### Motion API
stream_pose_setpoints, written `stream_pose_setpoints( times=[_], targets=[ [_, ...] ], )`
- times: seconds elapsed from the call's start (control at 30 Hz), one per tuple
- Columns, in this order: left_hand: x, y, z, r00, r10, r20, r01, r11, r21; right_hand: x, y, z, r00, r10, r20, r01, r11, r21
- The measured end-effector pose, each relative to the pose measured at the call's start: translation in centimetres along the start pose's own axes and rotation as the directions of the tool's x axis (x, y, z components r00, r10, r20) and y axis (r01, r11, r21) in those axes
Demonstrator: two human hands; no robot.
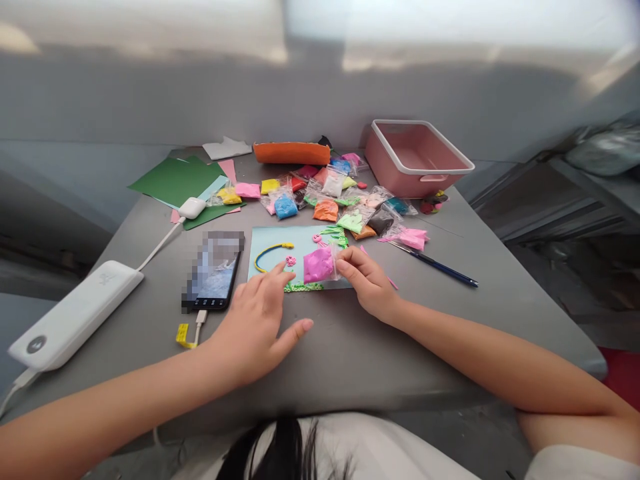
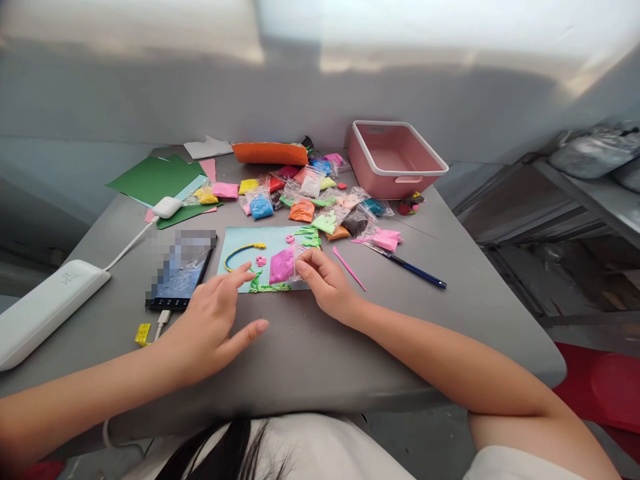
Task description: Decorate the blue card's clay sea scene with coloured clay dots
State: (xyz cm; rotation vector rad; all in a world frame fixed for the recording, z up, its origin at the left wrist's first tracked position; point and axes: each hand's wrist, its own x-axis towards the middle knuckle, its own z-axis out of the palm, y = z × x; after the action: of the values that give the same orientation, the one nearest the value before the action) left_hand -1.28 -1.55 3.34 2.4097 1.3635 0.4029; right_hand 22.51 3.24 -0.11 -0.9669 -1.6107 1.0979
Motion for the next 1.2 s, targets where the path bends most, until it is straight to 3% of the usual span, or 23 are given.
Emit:
stream_pose_setpoints(
  times=[0.1, 0.23, 0.4, 0.53, 0.67, 0.87, 1.2],
  targets=[
    [1.8, -1.0, -0.4, 0.993, -0.026, -0.114, 0.009, 0.989, -0.147, 0.6, -0.2, 0.0, 1.0, 0.014, 0.024, -0.014, 1.0, 0.003],
    [3.9, -1.4, -1.4, 0.992, -0.104, -0.075, 0.07, 0.928, -0.365, 1.5, -1.0, 0.3, 0.997, -0.026, 0.076, 0.03, 0.998, -0.052],
    [5.8, -1.4, -1.5, 0.997, -0.079, 0.001, 0.068, 0.851, -0.522, 3.3, -2.4, 1.4, 0.972, -0.161, 0.173, 0.197, 0.957, -0.214],
    [6.6, -1.8, -1.4, 0.994, -0.103, -0.039, 0.067, 0.847, -0.527, 4.6, -2.6, 1.9, 0.931, -0.29, 0.222, 0.348, 0.887, -0.303],
    [6.3, -1.9, -1.5, 0.997, -0.051, -0.059, 0.017, 0.878, -0.479, 4.2, -2.1, 2.0, 0.894, -0.373, 0.25, 0.441, 0.831, -0.339],
    [5.5, -2.1, -1.3, 0.998, 0.064, -0.02, -0.066, 0.909, -0.411, 3.0, -1.5, 2.0, 0.855, -0.441, 0.274, 0.513, 0.796, -0.321],
    [5.0, -2.1, -1.1, 0.996, 0.088, -0.016, -0.087, 0.909, -0.407, 2.9, -1.1, 2.0, 0.811, -0.519, 0.27, 0.582, 0.758, -0.293]
  ],
)
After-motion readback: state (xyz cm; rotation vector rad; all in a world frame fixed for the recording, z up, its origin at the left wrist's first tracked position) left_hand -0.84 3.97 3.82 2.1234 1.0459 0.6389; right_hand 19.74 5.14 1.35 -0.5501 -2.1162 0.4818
